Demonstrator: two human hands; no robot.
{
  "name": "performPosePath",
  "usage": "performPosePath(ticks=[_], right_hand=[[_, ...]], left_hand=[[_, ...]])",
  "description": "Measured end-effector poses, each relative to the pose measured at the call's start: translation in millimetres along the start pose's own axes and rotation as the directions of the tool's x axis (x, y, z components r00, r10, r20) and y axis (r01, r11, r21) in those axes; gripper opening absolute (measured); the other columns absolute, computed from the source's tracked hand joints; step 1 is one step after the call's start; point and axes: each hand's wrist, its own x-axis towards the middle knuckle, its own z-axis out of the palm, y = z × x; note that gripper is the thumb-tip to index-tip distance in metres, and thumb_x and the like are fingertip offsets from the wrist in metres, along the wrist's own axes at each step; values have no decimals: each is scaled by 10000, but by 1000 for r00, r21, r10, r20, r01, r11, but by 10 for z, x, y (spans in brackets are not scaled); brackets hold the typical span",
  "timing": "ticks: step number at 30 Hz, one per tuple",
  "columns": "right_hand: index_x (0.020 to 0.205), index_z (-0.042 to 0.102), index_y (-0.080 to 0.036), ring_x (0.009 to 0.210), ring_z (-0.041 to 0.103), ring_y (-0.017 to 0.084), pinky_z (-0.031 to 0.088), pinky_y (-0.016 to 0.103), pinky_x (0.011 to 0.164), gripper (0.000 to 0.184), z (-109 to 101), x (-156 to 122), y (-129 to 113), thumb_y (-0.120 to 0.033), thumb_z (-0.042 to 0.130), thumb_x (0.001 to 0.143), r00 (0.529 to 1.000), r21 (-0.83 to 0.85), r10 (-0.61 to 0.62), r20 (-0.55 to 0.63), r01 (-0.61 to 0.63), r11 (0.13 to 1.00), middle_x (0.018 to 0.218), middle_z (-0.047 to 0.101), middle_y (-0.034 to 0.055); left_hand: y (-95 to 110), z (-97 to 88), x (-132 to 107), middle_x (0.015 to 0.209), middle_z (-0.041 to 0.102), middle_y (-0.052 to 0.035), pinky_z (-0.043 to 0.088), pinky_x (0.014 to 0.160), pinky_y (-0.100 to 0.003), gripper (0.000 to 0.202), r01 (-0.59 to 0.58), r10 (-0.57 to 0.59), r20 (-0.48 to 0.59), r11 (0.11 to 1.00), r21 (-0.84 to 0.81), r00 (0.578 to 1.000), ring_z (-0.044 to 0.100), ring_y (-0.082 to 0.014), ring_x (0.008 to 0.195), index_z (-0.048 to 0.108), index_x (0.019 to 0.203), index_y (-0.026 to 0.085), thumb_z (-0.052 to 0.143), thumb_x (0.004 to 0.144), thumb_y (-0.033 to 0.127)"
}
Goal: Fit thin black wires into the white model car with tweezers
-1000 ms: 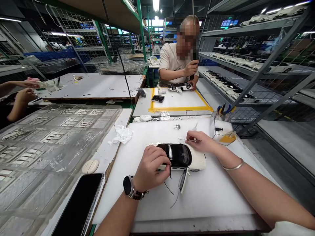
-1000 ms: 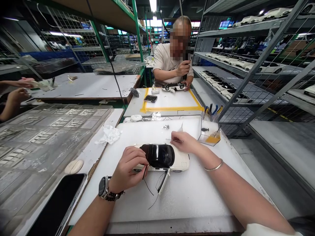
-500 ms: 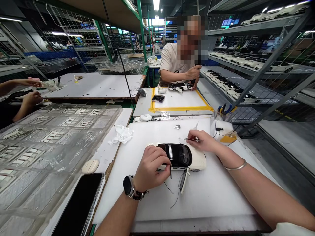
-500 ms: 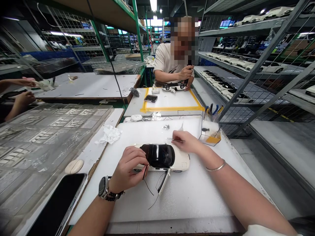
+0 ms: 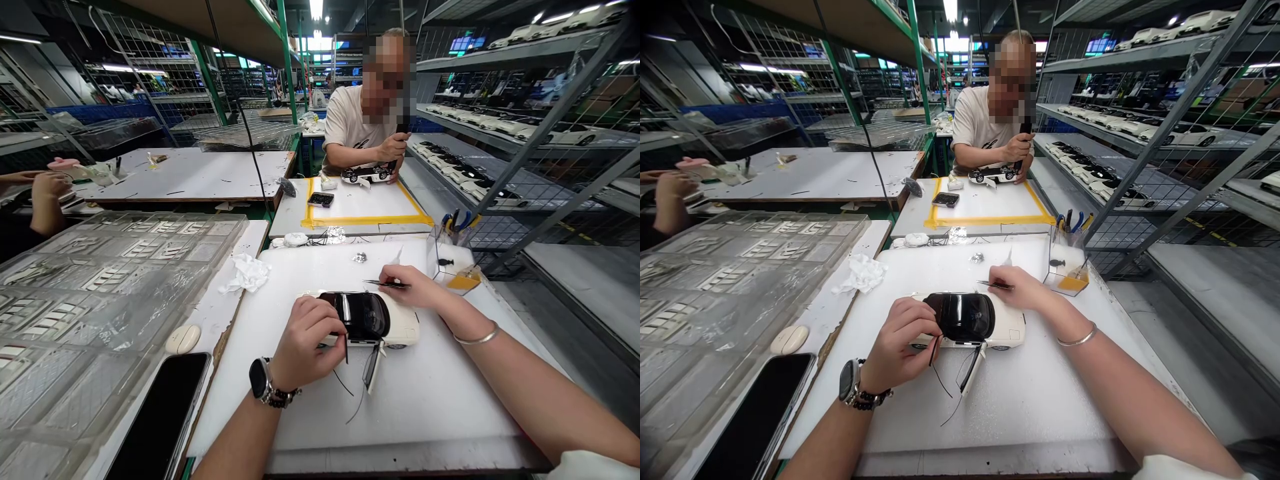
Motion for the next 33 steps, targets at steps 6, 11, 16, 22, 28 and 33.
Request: performPosePath(ticks=[6, 11, 16, 22, 28, 33], right_hand=[[716, 492, -194, 614, 472, 129, 361, 256, 580, 124, 3, 11, -33, -266, 541, 804, 999, 80, 37, -21, -35, 996, 683, 569, 9], [682, 487, -194, 577, 461, 121, 353, 248, 530, 209, -7, -4, -104, -334, 608, 779, 984, 240, 115, -138, -80, 967, 625, 547, 0], [727, 348, -227, 493, 485, 116, 381, 247, 445, 292, -18, -23, -407, -406, 555, 826, 933, 594, 224, -283, -13, 805, 619, 560, -21], [685, 378, -220, 381, 403, 78, 268, 183, 349, 297, -14, -137, -951, -282, 657, 767, 939, 968, 336, -71, -17, 252, 525, 533, -56], [715, 404, -227, 393, 443, 88, 294, 187, 346, 253, 74, -288, -1134, -262, 640, 801, 962, 980, 272, -14, -40, 193, 566, 550, -40], [720, 404, -222, 407, 469, 85, 341, 187, 374, 243, 114, -302, -1165, -231, 625, 820, 964, 978, 260, -46, -9, 208, 578, 582, -32]], left_hand=[[-4, 2, 2, 717, 619, -19, 459, 749, -373, 141, 0, 0, 7, 1000, -7, 1000, 577, -181, 781, 576, 746, 193, 549, 731, 55], [-3, -5, 7, 714, 621, -18, 468, 746, -367, 129, 8, -8, 2, 1000, -10, 1000, 584, -181, 771, 582, 744, 199, 539, 742, 77], [28, 11, 7, 712, 620, -19, 469, 750, -370, 132, 44, -45, -14, 996, -83, 999, 579, -182, 779, 585, 745, 199, 545, 736, 73], [149, 75, 24, 705, 607, -20, 464, 723, -371, 121, 86, -107, -135, 984, -158, 985, 568, -177, 740, 585, 731, 193, 556, 715, 77], [191, 62, 29, 687, 603, -25, 480, 679, -352, 74, 182, -231, -220, 959, -219, 948, 566, -173, 709, 580, 720, 185, 578, 737, 114], [178, 50, 22, 677, 602, -28, 483, 674, -349, 69, 218, -271, -248, 950, -223, 930, 568, -174, 699, 578, 702, 180, 588, 744, 126]])
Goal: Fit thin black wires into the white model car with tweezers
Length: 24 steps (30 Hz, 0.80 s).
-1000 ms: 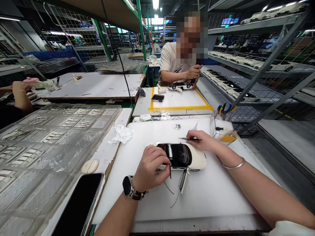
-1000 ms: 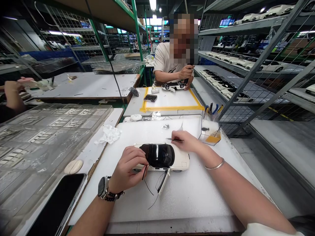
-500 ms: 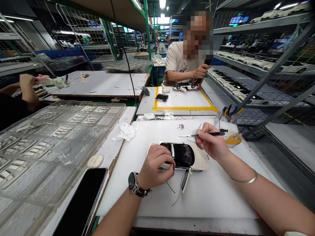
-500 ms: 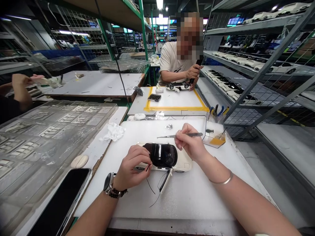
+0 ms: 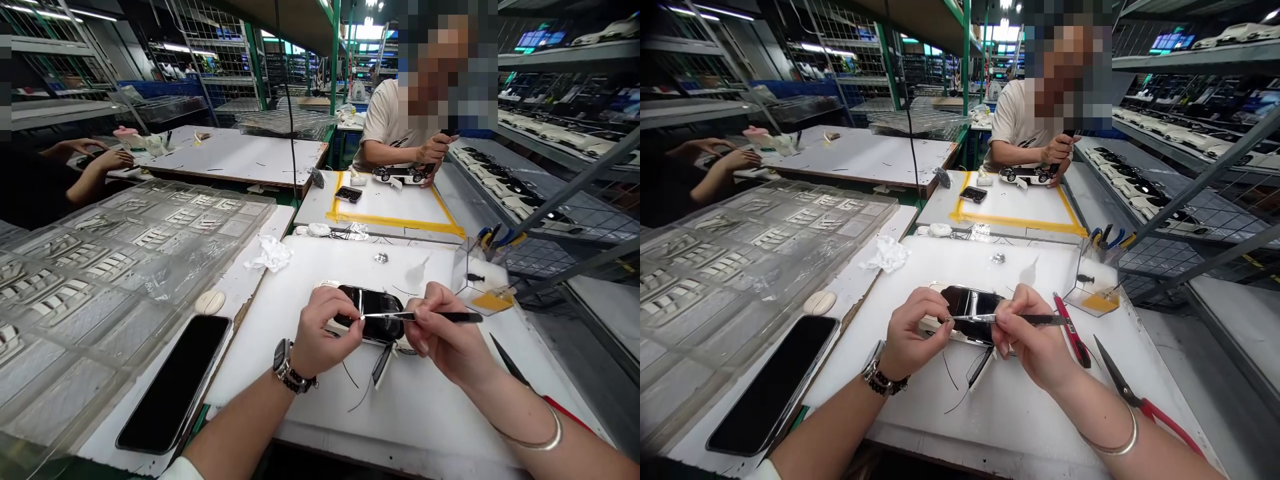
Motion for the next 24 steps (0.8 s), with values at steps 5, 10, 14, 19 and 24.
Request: performPosePath(ticks=[5, 10, 14, 19, 24], right_hand=[[715, 403, -209, 430, 490, 85, 374, 183, 390, 243, 23, 5, -2, -213, 620, 824, 1000, -20, -9, 5, 9, 1000, 584, 584, -30], [725, 396, -198, 453, 510, 73, 392, 167, 415, 230, 10, -8, 7, -182, 593, 844, 1000, 2, -17, 20, 17, 1000, 609, 591, -28], [731, 404, -198, 460, 515, 70, 399, 161, 421, 217, 7, -11, 13, -176, 582, 852, 999, 10, -19, 31, 19, 1000, 617, 597, -28], [739, 409, -200, 462, 515, 70, 408, 160, 420, 208, 23, 4, 14, -177, 584, 850, 999, 9, -23, 26, 22, 1000, 620, 599, -30], [741, 404, -201, 466, 510, 69, 406, 153, 414, 213, 26, 1, 22, -168, 586, 846, 999, 8, -30, 28, 30, 1000, 611, 590, -33]], left_hand=[[14, -9, 3, 673, 601, -29, 473, 678, -349, 67, 1, -1, -1, 1000, -9, 1000, 559, -173, 693, 585, 700, 178, 595, 735, 121], [17, -18, 1, 670, 599, -30, 458, 691, -355, 84, 6, -6, -7, 1000, -10, 1000, 560, -177, 694, 582, 695, 175, 602, 716, 96], [7, -18, 3, 664, 595, -31, 453, 691, -355, 88, 0, 0, -11, 1000, -13, 1000, 557, -176, 689, 582, 691, 172, 602, 712, 89], [7, -14, 9, 659, 597, -31, 456, 687, -352, 79, -2, 2, -11, 1000, -16, 1000, 558, -174, 684, 583, 689, 171, 606, 715, 100], [16, -18, 13, 660, 601, -30, 461, 687, -351, 78, 1, -1, -13, 1000, -8, 1000, 560, -174, 688, 586, 687, 176, 601, 715, 105]])
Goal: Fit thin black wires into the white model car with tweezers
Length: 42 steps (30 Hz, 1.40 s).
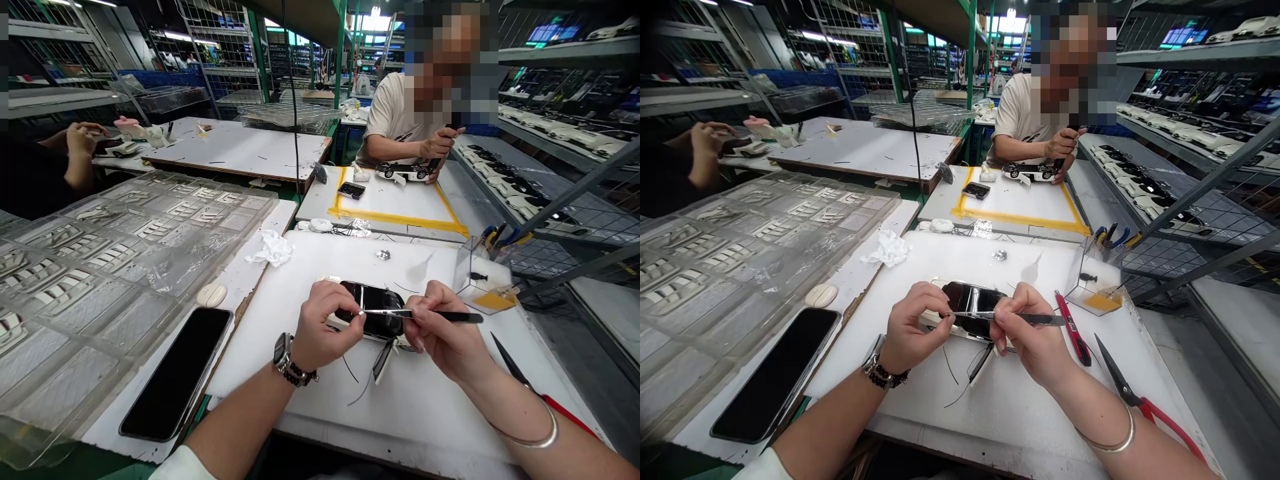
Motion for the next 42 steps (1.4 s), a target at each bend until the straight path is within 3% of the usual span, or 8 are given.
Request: performPosePath(ticks=[30, 42], right_hand=[[743, 399, -204, 464, 507, 80, 404, 174, 414, 214, 0, -22, -5, -176, 583, 847, 1000, -42, -12, -18, 11, 999, 622, 593, -27], [740, 413, -209, 470, 507, 84, 414, 180, 414, 205, 2, -18, 0, -169, 586, 843, 1000, -46, -24, -9, 24, 999, 623, 595, -29]], left_hand=[[0, 1, 10, 658, 599, -28, 464, 679, -358, 71, -29, 29, 7, 999, 18, 1000, 560, -173, 668, 575, 691, 182, 598, 732, 129], [-5, 1, 8, 653, 598, -32, 471, 673, -353, 69, 15, -16, -2, 999, -48, 1000, 561, -176, 677, 588, 692, 182, 608, 731, 129]])
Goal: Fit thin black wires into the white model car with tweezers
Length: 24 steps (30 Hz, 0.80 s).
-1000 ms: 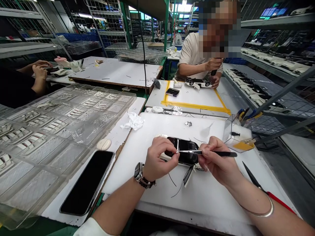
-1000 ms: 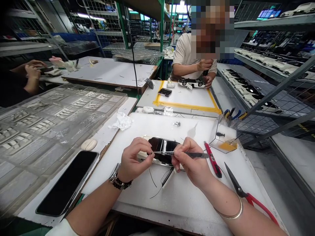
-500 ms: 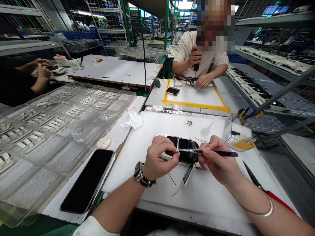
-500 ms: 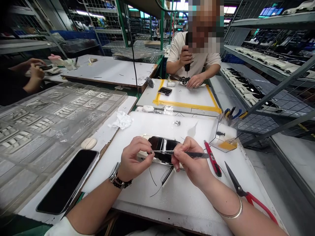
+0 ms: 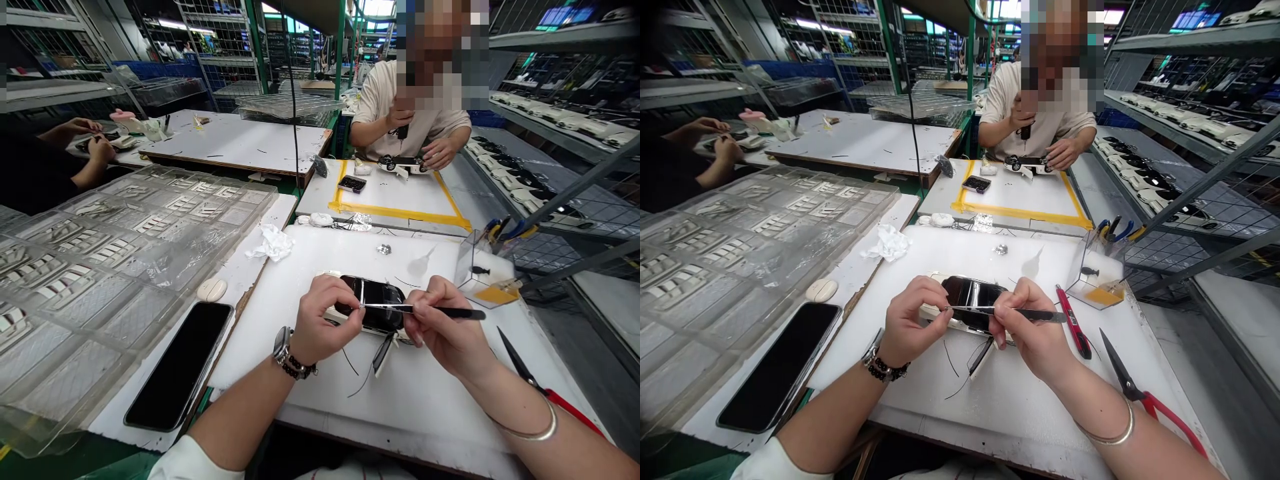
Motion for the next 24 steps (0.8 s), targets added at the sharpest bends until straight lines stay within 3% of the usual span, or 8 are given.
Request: performPosePath(ticks=[24], right_hand=[[725, 418, -206, 492, 529, 104, 419, 199, 399, 228, -5, -6, 7, -200, 625, 821, 1000, -54, -22, -22, 20, 998, 613, 581, -30]], left_hand=[[-7, -5, -5, 651, 596, -28, 470, 664, -351, 69, 3, -3, -5, 1000, -12, 1000, 556, -174, 669, 585, 681, 181, 615, 723, 136]])
